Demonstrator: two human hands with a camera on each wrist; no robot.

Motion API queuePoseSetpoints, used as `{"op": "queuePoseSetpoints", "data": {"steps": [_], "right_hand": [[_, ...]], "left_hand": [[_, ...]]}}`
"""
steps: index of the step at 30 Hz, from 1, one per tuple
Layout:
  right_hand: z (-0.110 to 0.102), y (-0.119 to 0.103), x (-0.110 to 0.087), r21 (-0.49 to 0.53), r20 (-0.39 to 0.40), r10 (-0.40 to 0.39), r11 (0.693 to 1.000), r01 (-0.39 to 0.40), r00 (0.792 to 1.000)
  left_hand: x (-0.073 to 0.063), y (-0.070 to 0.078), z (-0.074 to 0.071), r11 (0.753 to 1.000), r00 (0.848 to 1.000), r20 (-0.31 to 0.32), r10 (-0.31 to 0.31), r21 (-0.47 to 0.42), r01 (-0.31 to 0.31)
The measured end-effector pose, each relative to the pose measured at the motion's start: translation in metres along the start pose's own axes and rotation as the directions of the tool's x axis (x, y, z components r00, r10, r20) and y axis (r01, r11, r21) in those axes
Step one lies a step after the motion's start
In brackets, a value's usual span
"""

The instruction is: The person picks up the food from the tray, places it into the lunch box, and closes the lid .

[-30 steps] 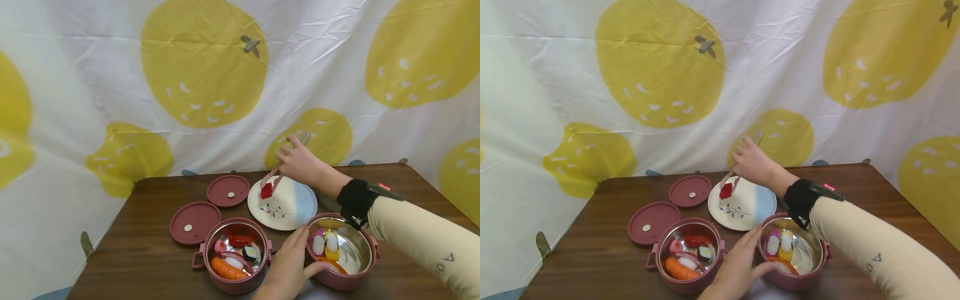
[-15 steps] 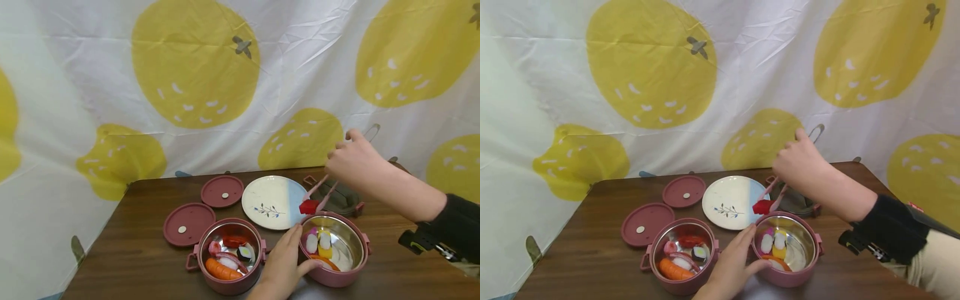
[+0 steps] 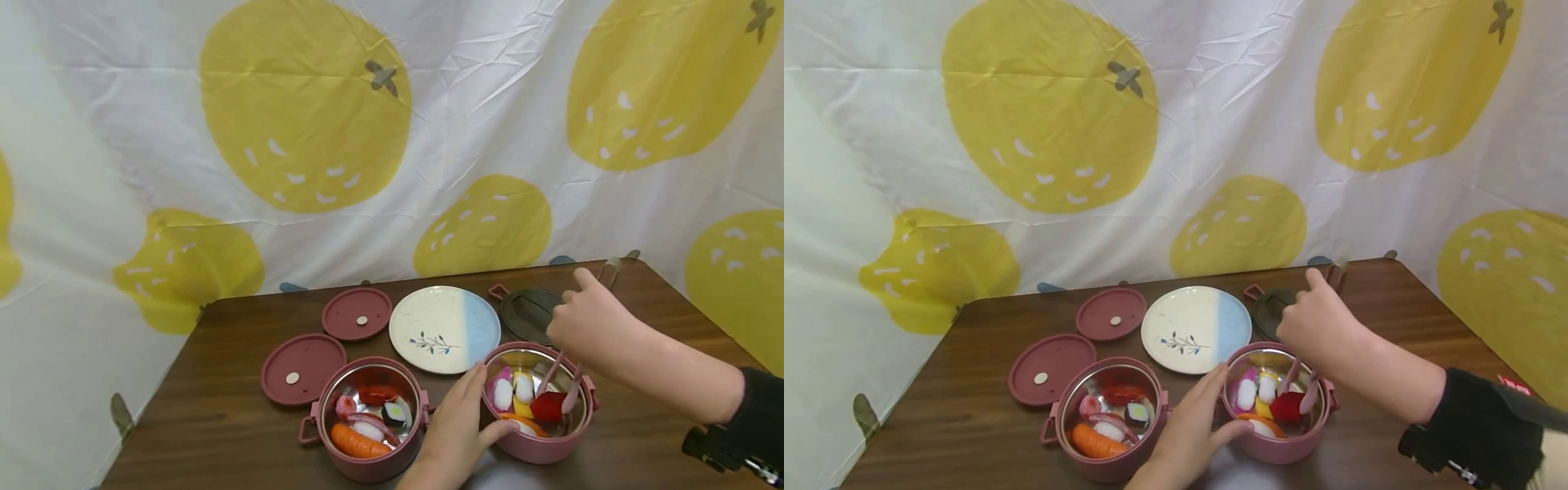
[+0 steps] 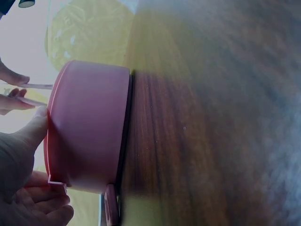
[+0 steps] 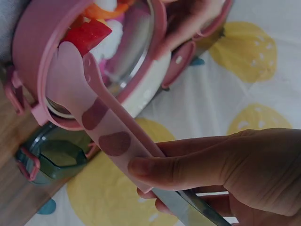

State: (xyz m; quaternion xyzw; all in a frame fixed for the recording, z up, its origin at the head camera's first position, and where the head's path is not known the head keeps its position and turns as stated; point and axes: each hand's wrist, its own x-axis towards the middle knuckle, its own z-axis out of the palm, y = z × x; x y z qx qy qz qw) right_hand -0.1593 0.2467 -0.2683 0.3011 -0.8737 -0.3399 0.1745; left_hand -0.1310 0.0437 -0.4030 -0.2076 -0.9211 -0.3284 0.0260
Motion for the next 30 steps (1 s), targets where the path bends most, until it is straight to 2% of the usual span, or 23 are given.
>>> {"op": "queuePoseSetpoints", "data": {"steps": [5, 10, 16, 21, 24, 26, 28, 30], "right_hand": [[0.006, -0.011, 0.0, -0.051, -0.032, -0.025, 0.998, 0.023, 0.999], [0.008, -0.013, -0.005, -0.043, -0.042, 0.009, 0.999, -0.011, 0.999], [0.004, -0.002, -0.011, 0.023, -0.051, 0.071, 0.997, -0.069, 0.996], [0.002, 0.026, -0.013, 0.165, -0.033, 0.126, 0.979, -0.119, 0.991], [0.009, 0.041, -0.013, 0.25, -0.035, 0.195, 0.951, -0.18, 0.98], [0.017, 0.046, -0.013, 0.316, -0.014, 0.256, 0.918, -0.238, 0.967], [0.031, 0.046, -0.012, 0.402, 0.004, 0.307, 0.871, -0.282, 0.952], [0.048, 0.042, -0.01, 0.498, 0.051, 0.337, 0.807, -0.316, 0.94]], "left_hand": [[-0.001, 0.001, 0.001, 1.0, 1.0, -0.003, 0.011, 0.004, -0.011], [-0.001, 0.002, 0.0, 1.0, 1.0, -0.008, 0.016, 0.003, -0.016], [-0.001, 0.0, -0.002, 1.0, 1.0, -0.011, 0.014, -0.002, -0.014], [-0.003, -0.002, -0.004, 1.0, 1.0, -0.017, 0.01, -0.023, -0.011], [-0.004, -0.003, -0.004, 0.999, 1.0, -0.013, 0.012, -0.03, -0.012], [-0.003, -0.003, -0.002, 0.999, 1.0, -0.01, 0.017, -0.035, -0.017], [-0.002, -0.002, -0.001, 0.999, 1.0, -0.006, 0.019, -0.033, -0.019], [0.0, -0.002, 0.0, 0.999, 1.0, -0.004, 0.02, -0.032, -0.02]]}}
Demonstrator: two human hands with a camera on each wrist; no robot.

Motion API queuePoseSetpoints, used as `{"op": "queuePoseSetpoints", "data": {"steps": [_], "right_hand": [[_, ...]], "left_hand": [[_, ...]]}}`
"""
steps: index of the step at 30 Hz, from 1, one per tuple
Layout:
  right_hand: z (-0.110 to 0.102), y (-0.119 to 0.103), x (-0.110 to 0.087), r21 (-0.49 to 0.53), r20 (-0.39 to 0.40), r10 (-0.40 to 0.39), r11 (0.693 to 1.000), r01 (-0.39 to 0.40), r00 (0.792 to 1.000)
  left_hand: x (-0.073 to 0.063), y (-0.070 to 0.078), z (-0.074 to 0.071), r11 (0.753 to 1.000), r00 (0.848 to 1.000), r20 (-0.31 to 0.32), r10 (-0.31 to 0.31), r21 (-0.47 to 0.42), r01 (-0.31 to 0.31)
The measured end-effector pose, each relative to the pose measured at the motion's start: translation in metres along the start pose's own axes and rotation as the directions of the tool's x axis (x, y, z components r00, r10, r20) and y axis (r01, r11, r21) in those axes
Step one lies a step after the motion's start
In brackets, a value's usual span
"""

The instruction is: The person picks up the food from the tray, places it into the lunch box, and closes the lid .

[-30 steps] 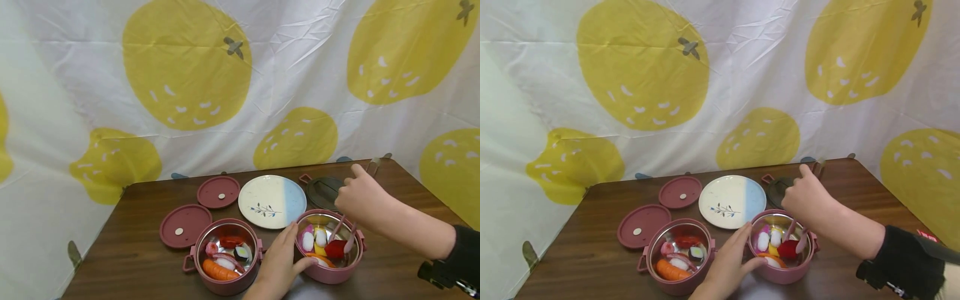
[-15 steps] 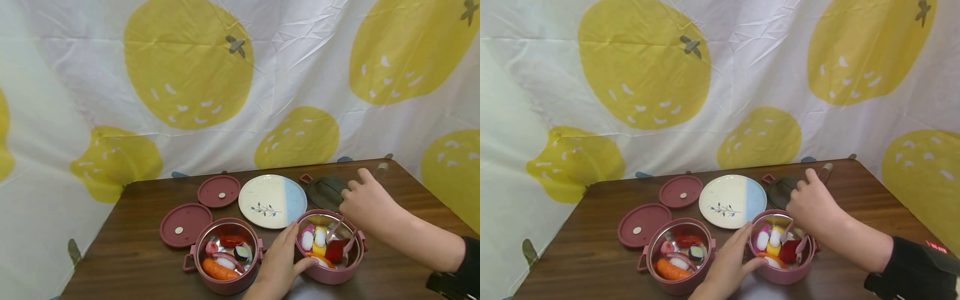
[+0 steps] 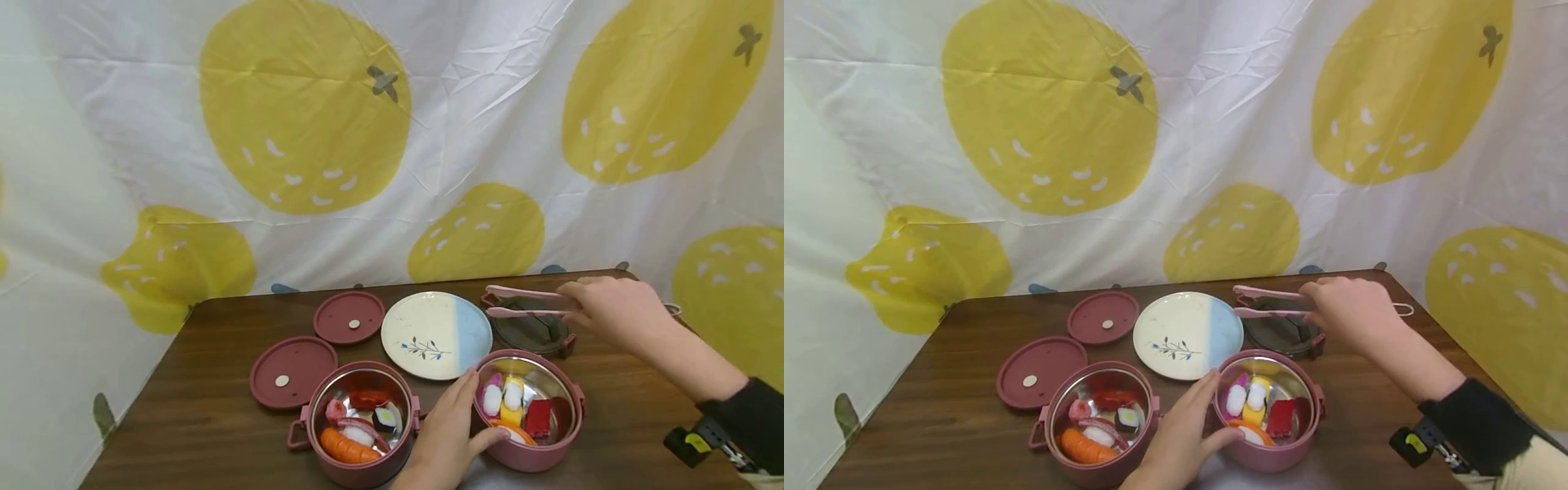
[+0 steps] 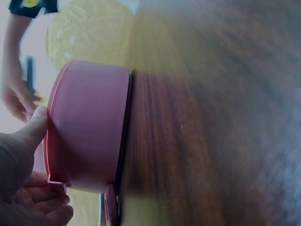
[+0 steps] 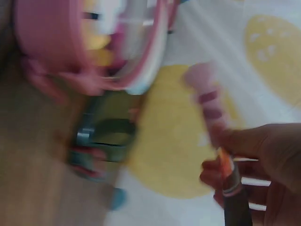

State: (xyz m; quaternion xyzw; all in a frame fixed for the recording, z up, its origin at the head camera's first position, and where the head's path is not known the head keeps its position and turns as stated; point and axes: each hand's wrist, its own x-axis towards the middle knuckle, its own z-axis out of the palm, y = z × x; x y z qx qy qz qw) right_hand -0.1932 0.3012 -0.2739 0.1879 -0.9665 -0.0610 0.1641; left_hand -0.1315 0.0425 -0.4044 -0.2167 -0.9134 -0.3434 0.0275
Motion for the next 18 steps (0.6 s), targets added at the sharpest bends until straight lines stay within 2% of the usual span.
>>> {"op": "queuePoseSetpoints", "data": {"steps": [4, 8, 13, 18], "right_hand": [[0.04, 0.003, 0.001, 0.18, 0.076, 0.061, 0.981, -0.074, 0.995], [0.068, 0.005, -0.001, 0.288, 0.123, 0.072, 0.952, -0.105, 0.99], [0.093, 0.007, -0.006, 0.351, 0.13, 0.034, 0.933, -0.078, 0.991], [0.107, 0.008, -0.009, 0.403, 0.141, 0.013, 0.913, -0.069, 0.99]], "left_hand": [[0.0, -0.001, 0.001, 1.0, 1.0, 0.009, -0.009, 0.001, 0.009], [0.0, 0.0, 0.001, 1.0, 1.0, 0.019, -0.019, -0.001, 0.019], [0.0, 0.0, 0.001, 1.0, 0.999, 0.024, -0.022, 0.01, 0.022], [0.0, 0.0, 0.001, 1.0, 1.0, 0.007, -0.005, 0.023, 0.005]]}}
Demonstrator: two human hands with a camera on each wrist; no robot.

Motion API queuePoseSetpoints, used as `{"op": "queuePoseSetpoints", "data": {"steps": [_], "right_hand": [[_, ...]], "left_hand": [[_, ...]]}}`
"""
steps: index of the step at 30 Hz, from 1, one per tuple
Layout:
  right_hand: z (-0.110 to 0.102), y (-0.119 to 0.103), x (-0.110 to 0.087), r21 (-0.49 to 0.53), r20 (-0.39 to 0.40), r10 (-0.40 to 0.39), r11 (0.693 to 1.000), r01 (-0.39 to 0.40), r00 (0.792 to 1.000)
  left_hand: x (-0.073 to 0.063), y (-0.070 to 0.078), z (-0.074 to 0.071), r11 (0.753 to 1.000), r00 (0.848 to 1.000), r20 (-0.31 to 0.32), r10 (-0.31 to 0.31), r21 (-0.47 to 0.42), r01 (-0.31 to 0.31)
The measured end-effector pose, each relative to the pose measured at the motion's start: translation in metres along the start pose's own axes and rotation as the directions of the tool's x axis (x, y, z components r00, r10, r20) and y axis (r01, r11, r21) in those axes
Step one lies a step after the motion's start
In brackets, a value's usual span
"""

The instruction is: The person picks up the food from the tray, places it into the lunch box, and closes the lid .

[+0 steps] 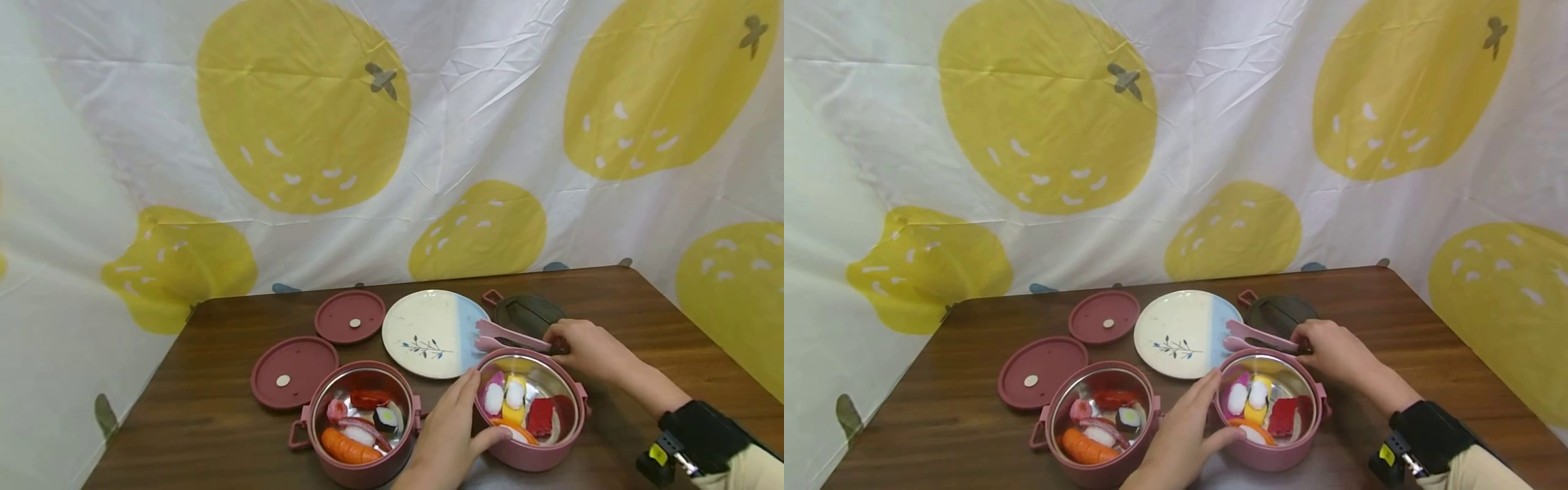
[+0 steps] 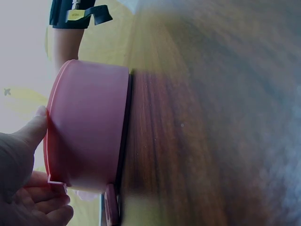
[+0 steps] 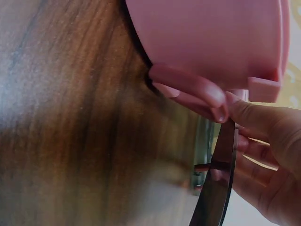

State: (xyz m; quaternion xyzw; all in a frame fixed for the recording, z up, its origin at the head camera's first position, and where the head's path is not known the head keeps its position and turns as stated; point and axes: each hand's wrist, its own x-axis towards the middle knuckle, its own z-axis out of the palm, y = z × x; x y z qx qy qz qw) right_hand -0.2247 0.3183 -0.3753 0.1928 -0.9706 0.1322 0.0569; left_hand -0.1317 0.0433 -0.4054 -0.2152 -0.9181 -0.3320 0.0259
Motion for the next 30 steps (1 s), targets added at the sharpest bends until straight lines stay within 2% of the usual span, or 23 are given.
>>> {"op": "queuePoseSetpoints", "data": {"steps": [6, 10, 13, 16, 20, 23, 27, 30], "right_hand": [[0.007, 0.003, -0.001, 0.052, 0.03, 0.001, 0.999, -0.002, 1.0], [0.008, 0.002, -0.002, 0.052, 0.033, -0.038, 0.998, 0.037, 0.999], [0.001, 0.001, -0.003, 0.057, 0.02, -0.064, 0.996, 0.063, 0.998], [-0.012, -0.002, -0.007, 0.109, -0.022, -0.08, 0.991, 0.082, 0.997], [-0.029, -0.009, -0.018, 0.254, -0.051, -0.151, 0.954, 0.16, 0.987], [-0.034, -0.015, -0.028, 0.35, 0.008, -0.227, 0.913, 0.21, 0.974], [-0.028, -0.019, -0.044, 0.441, 0.098, -0.316, 0.864, 0.243, 0.944], [-0.021, -0.022, -0.053, 0.469, 0.117, -0.341, 0.847, 0.251, 0.933]], "left_hand": [[-0.001, 0.001, -0.001, 1.0, 1.0, -0.007, 0.009, 0.008, -0.009], [-0.002, 0.001, -0.001, 1.0, 1.0, -0.02, 0.022, 0.007, -0.022], [-0.002, 0.002, -0.001, 1.0, 0.999, -0.026, 0.027, 0.005, -0.027], [-0.002, 0.002, -0.001, 1.0, 1.0, -0.02, 0.021, 0.006, -0.021], [-0.001, 0.002, -0.002, 1.0, 1.0, -0.019, 0.022, 0.0, -0.022], [-0.002, 0.002, -0.003, 1.0, 0.999, -0.022, 0.026, 0.0, -0.026], [-0.003, 0.003, -0.004, 1.0, 0.999, -0.02, 0.027, 0.01, -0.026], [-0.003, 0.003, -0.004, 0.999, 0.999, -0.025, 0.032, 0.023, -0.032]]}}
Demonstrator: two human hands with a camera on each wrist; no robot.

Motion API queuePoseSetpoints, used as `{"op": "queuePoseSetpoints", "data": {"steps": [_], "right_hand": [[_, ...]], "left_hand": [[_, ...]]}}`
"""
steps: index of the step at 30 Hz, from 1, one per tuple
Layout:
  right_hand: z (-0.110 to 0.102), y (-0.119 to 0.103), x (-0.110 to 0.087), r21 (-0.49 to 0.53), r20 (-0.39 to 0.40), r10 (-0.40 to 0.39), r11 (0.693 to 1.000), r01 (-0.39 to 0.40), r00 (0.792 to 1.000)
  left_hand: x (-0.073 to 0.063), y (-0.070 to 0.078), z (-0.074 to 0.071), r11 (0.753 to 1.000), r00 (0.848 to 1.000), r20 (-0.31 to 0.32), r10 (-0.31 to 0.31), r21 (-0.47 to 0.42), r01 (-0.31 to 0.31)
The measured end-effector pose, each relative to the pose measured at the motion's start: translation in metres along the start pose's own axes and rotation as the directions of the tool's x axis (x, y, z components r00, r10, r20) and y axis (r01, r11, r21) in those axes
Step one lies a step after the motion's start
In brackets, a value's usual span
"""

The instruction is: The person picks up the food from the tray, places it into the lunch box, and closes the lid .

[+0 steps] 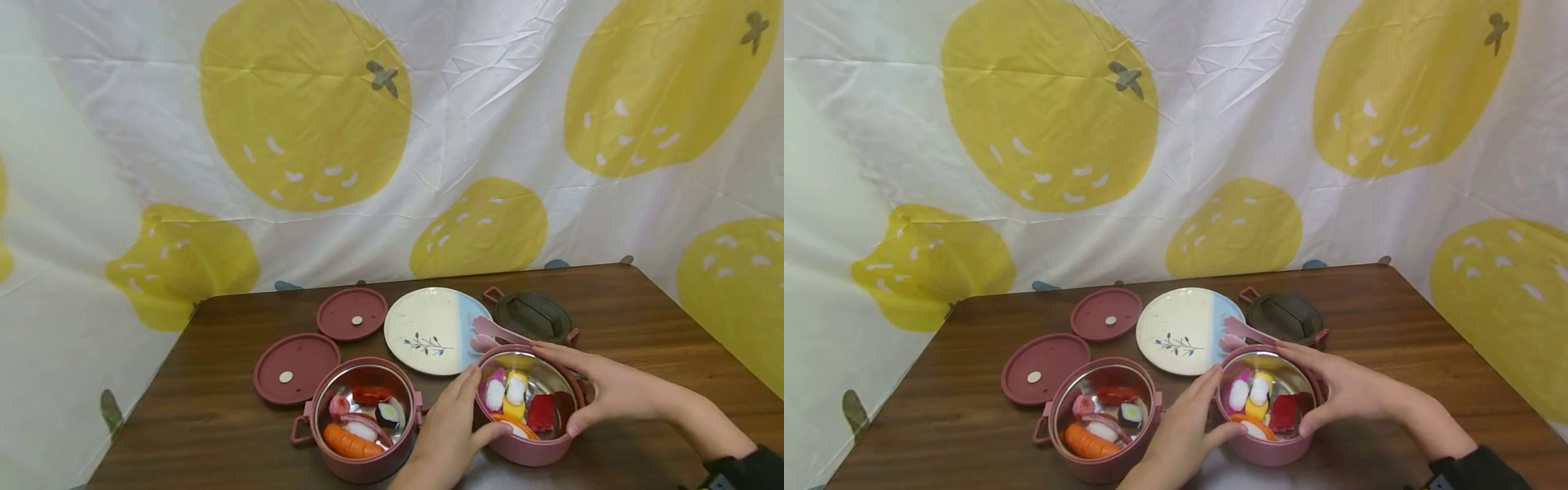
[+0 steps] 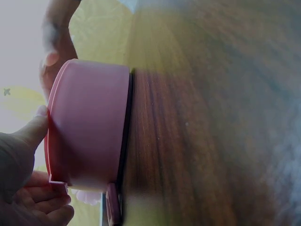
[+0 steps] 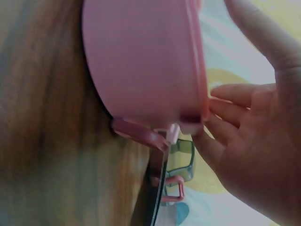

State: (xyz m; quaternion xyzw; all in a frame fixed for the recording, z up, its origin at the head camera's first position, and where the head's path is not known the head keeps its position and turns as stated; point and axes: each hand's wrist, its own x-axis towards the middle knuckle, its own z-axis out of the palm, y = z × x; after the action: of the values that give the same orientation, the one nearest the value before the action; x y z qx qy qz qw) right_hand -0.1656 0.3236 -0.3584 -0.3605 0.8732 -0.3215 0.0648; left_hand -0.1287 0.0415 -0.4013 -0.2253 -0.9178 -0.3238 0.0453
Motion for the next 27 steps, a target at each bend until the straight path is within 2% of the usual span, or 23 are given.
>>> {"op": "queuePoseSetpoints", "data": {"steps": [7, 9, 12, 15, 17, 20, 23, 25, 27], "right_hand": [[0.012, 0.002, 0.0, -0.06, -0.041, 0.023, 0.998, -0.025, 0.999], [0.013, 0.004, -0.001, -0.068, -0.041, 0.025, 0.997, -0.028, 0.999], [0.013, 0.007, -0.002, -0.075, -0.037, 0.027, 0.997, -0.03, 0.999], [0.015, 0.01, -0.003, -0.091, -0.041, 0.022, 0.995, -0.026, 0.999], [0.016, 0.011, -0.003, -0.094, -0.044, 0.018, 0.995, -0.022, 0.999], [0.016, 0.013, -0.003, -0.09, -0.04, 0.021, 0.996, -0.025, 0.999], [0.015, 0.014, -0.004, -0.081, -0.033, 0.04, 0.996, -0.043, 0.999], [0.015, 0.014, -0.003, -0.083, -0.031, 0.046, 0.995, -0.048, 0.998], [0.016, 0.015, -0.003, -0.08, -0.029, 0.049, 0.995, -0.052, 0.998]], "left_hand": [[0.0, 0.002, -0.006, 0.998, 1.0, 0.014, -0.013, 0.056, 0.013], [0.0, 0.003, -0.011, 0.997, 1.0, 0.009, 0.001, 0.072, -0.002], [-0.002, 0.002, -0.033, 0.995, 0.998, -0.048, 0.042, 0.093, -0.038], [-0.005, -0.01, -0.072, 0.995, 0.99, -0.137, 0.044, 0.09, -0.032], [-0.009, -0.028, -0.102, 0.996, 0.98, -0.197, 0.001, 0.093, 0.017], [-0.015, -0.07, -0.145, 0.984, 0.962, -0.252, -0.106, 0.116, 0.139], [-0.025, -0.12, -0.178, 0.935, 0.935, -0.24, -0.26, 0.178, 0.306], [-0.034, -0.15, -0.19, 0.89, 0.913, -0.205, -0.354, 0.226, 0.396], [-0.044, -0.174, -0.196, 0.851, 0.889, -0.152, -0.432, 0.259, 0.457]]}}
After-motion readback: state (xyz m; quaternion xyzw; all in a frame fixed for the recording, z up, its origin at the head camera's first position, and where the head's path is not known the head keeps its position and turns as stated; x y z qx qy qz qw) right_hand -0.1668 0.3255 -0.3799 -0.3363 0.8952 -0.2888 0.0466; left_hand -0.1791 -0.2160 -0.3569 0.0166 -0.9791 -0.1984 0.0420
